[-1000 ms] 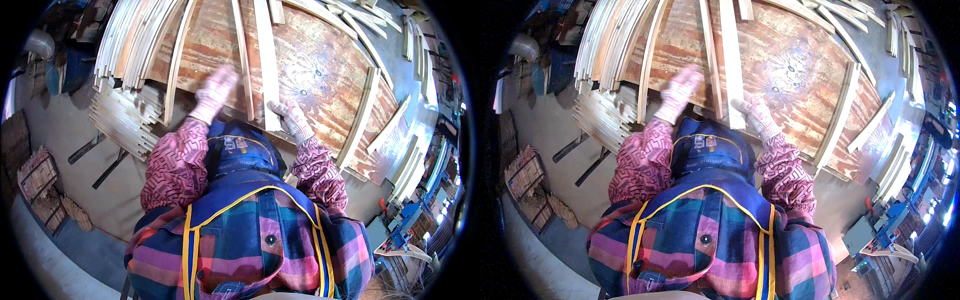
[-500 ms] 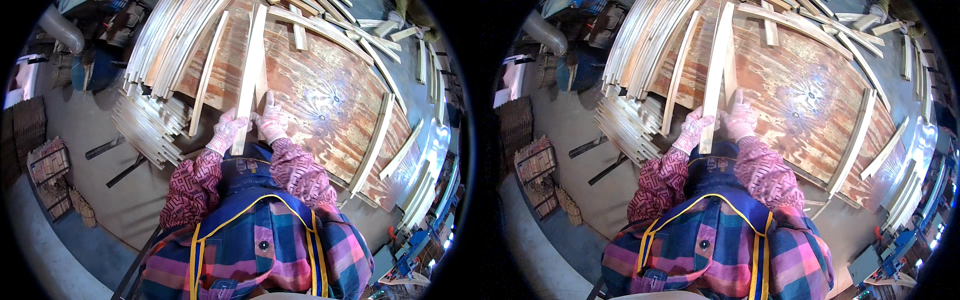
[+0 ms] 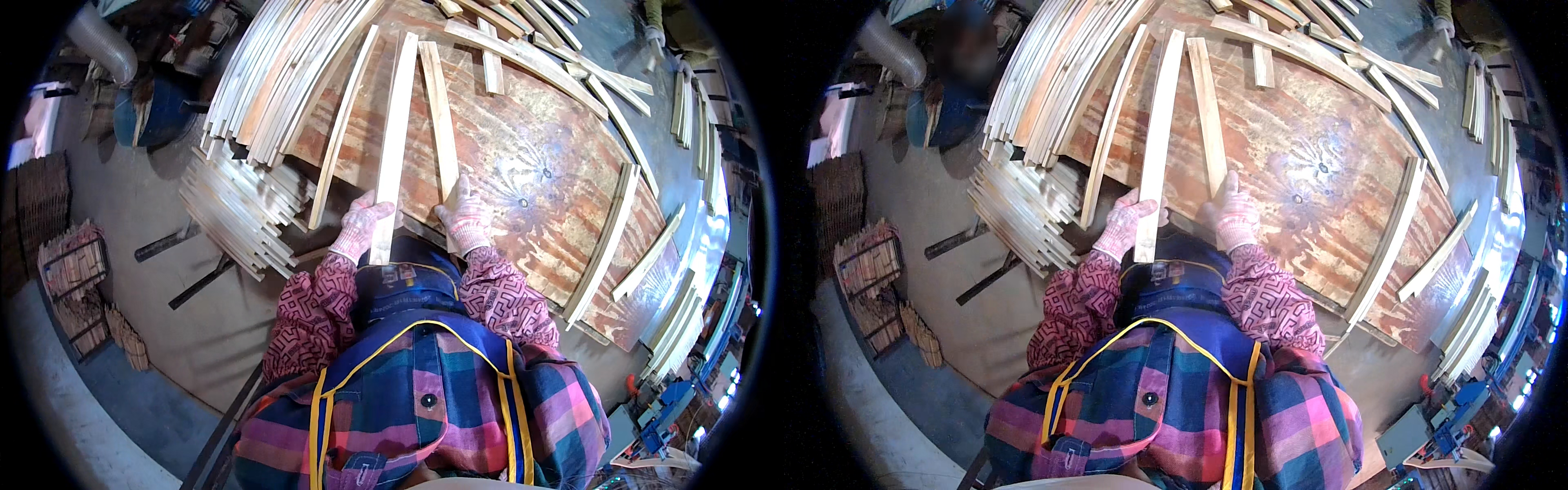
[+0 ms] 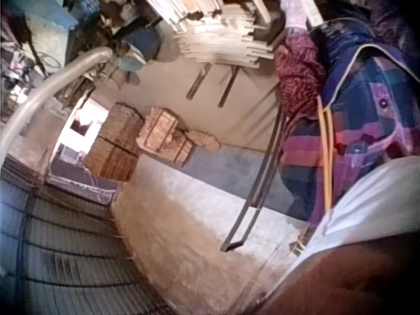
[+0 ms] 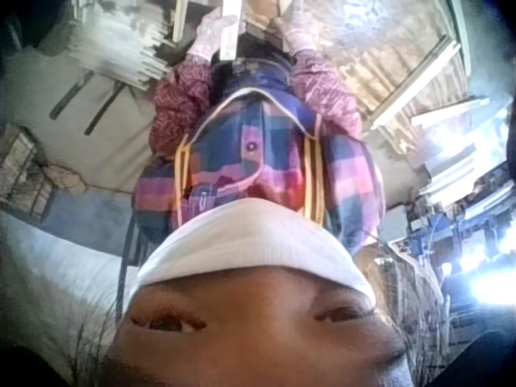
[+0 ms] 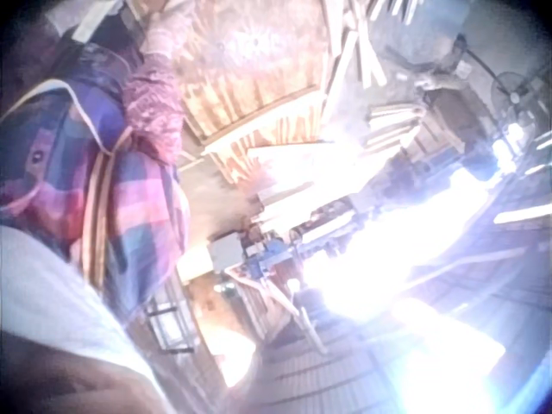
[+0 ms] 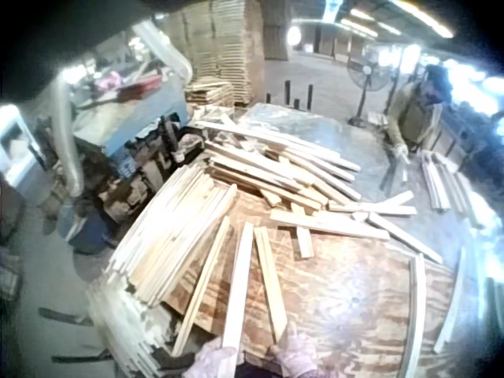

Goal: The person gathers thin wooden slats from a pile on a workbench and stacks them into neat bundles. They repeatedly pick up individual slats, align them, and place them into a growing stack, occasionally moving the entire stack to a different location on the bench.

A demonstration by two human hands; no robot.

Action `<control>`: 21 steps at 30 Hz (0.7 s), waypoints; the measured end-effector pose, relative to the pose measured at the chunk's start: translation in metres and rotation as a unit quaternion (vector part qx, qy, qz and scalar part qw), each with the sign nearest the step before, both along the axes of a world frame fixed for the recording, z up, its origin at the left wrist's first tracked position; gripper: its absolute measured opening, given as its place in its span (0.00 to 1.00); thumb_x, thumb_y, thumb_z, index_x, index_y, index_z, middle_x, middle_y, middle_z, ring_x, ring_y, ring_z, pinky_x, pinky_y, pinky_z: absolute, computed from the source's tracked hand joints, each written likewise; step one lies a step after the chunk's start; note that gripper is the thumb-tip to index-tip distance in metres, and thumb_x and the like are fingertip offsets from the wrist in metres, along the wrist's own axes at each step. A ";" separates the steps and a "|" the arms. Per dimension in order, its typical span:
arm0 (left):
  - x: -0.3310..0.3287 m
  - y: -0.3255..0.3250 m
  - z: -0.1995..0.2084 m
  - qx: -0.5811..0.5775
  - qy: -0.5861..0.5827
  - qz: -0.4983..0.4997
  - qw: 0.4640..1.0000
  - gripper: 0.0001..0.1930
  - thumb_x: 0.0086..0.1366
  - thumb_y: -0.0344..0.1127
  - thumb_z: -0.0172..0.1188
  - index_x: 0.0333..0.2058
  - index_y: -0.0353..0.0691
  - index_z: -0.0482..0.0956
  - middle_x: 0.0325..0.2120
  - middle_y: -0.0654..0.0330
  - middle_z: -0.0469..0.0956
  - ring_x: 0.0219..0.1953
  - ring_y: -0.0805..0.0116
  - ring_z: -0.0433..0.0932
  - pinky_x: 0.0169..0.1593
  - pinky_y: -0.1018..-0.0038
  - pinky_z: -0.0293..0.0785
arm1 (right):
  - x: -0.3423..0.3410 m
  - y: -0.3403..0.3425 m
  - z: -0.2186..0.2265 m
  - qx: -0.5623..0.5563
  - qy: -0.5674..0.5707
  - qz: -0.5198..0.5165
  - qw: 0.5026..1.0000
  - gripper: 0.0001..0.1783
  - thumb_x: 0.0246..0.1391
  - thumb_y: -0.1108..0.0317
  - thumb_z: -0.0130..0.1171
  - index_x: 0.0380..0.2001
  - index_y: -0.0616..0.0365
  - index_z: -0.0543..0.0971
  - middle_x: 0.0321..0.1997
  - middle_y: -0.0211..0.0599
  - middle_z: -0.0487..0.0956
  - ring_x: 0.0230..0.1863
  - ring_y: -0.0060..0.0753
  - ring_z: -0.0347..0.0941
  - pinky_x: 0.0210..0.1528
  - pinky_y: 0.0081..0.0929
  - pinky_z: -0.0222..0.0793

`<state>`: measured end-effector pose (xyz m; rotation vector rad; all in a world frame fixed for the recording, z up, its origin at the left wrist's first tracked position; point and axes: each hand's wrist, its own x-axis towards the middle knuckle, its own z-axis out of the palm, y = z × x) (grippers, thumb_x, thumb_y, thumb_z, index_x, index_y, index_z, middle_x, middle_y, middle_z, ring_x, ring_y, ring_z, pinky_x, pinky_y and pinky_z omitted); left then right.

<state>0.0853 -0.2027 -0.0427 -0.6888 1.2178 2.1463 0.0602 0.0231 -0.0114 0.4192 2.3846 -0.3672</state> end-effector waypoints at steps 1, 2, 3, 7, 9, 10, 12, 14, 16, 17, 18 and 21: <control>-0.004 0.002 0.001 -0.008 -0.001 0.008 1.000 0.15 0.64 0.30 0.61 0.49 0.33 0.75 0.35 0.56 0.81 0.33 0.64 0.82 0.38 0.68 0.84 | -0.004 -0.002 0.007 -0.005 -0.019 -0.005 1.000 0.55 0.45 0.43 0.61 0.72 0.51 0.49 0.55 0.57 0.73 0.54 0.53 0.75 0.54 0.43 0.72; -0.008 0.003 0.002 -0.017 -0.002 0.016 1.000 0.15 0.64 0.31 0.61 0.49 0.33 0.75 0.34 0.57 0.81 0.32 0.65 0.82 0.37 0.68 0.84 | 0.001 0.001 -0.007 -0.014 0.000 -0.007 1.000 0.56 0.44 0.44 0.62 0.72 0.50 0.49 0.55 0.57 0.73 0.54 0.53 0.75 0.54 0.43 0.72; -0.016 0.004 0.006 -0.027 0.000 0.023 0.999 0.16 0.64 0.31 0.62 0.48 0.33 0.75 0.32 0.57 0.81 0.31 0.65 0.82 0.36 0.68 0.84 | 0.001 0.005 -0.011 -0.017 0.010 -0.006 1.000 0.56 0.44 0.44 0.62 0.72 0.50 0.49 0.54 0.57 0.73 0.54 0.52 0.75 0.54 0.44 0.72; -0.065 -0.057 0.011 -0.285 0.160 0.030 0.945 0.12 0.60 0.38 0.68 0.38 0.38 0.80 0.28 0.64 0.79 0.27 0.74 0.77 0.32 0.77 0.77 | 0.004 0.004 -0.013 -0.025 0.016 -0.005 1.000 0.56 0.44 0.44 0.62 0.72 0.51 0.49 0.56 0.58 0.73 0.55 0.53 0.75 0.55 0.44 0.72; -0.096 -0.083 0.041 -0.594 0.145 -0.055 0.789 0.15 0.59 0.41 0.68 0.40 0.41 0.80 0.28 0.63 0.80 0.31 0.71 0.78 0.35 0.71 0.77 | 0.002 0.006 -0.009 -0.009 0.004 -0.014 1.000 0.56 0.45 0.44 0.62 0.72 0.51 0.49 0.56 0.59 0.73 0.55 0.53 0.75 0.56 0.44 0.72; -0.112 -0.118 0.023 -0.644 0.148 -0.103 0.743 0.19 0.59 0.46 0.66 0.45 0.43 0.79 0.33 0.59 0.81 0.36 0.66 0.80 0.40 0.69 0.77 | 0.000 0.006 -0.010 -0.014 -0.006 -0.013 1.000 0.56 0.45 0.44 0.62 0.72 0.51 0.49 0.57 0.58 0.73 0.55 0.52 0.75 0.56 0.42 0.72; -0.129 -0.166 -0.002 -0.745 0.203 -0.192 0.606 0.27 0.61 0.49 0.63 0.58 0.49 0.74 0.49 0.51 0.75 0.50 0.52 0.77 0.54 0.63 0.73 | -0.001 0.011 -0.020 -0.025 0.014 0.008 1.000 0.56 0.45 0.43 0.62 0.72 0.51 0.49 0.57 0.57 0.74 0.55 0.51 0.75 0.55 0.42 0.72; -0.144 -0.164 -0.007 -0.765 0.142 -0.252 0.576 0.33 0.63 0.50 0.60 0.66 0.61 0.61 0.57 0.53 0.70 0.54 0.48 0.75 0.56 0.57 0.72 | 0.001 0.020 -0.021 -0.061 0.039 -0.001 0.997 0.53 0.46 0.46 0.65 0.71 0.52 0.53 0.55 0.54 0.76 0.53 0.49 0.76 0.55 0.40 0.72; -0.159 -0.149 -0.004 -0.766 0.094 -0.301 0.560 0.36 0.65 0.51 0.57 0.68 0.67 0.52 0.60 0.54 0.67 0.55 0.46 0.74 0.56 0.53 0.71 | 0.008 0.035 -0.019 -0.224 0.044 -0.076 0.971 0.48 0.48 0.54 0.66 0.70 0.52 0.57 0.51 0.50 0.79 0.49 0.43 0.78 0.51 0.35 0.73; -0.172 -0.136 0.003 -0.760 0.065 -0.333 0.554 0.36 0.65 0.52 0.56 0.69 0.70 0.50 0.60 0.54 0.66 0.55 0.46 0.74 0.56 0.52 0.71 | 0.014 0.039 -0.025 -0.322 0.022 -0.158 0.933 0.44 0.50 0.61 0.65 0.69 0.52 0.60 0.49 0.44 0.80 0.44 0.36 0.77 0.45 0.31 0.73; -0.178 -0.127 0.011 -0.755 0.031 -0.362 0.547 0.37 0.65 0.53 0.56 0.69 0.72 0.47 0.60 0.53 0.65 0.56 0.46 0.73 0.56 0.51 0.71 | 0.019 0.041 -0.029 -0.410 -0.003 -0.239 0.880 0.40 0.51 0.67 0.64 0.68 0.52 0.63 0.46 0.38 0.81 0.39 0.28 0.76 0.39 0.26 0.73; -0.193 -0.115 0.009 -0.796 0.037 -0.385 0.465 0.37 0.66 0.54 0.55 0.69 0.73 0.47 0.59 0.50 0.65 0.59 0.50 0.71 0.56 0.54 0.71 | 0.021 0.039 -0.043 -0.492 -0.024 -0.363 0.791 0.30 0.55 0.71 0.60 0.63 0.56 0.69 0.44 0.31 0.81 0.34 0.22 0.73 0.33 0.21 0.71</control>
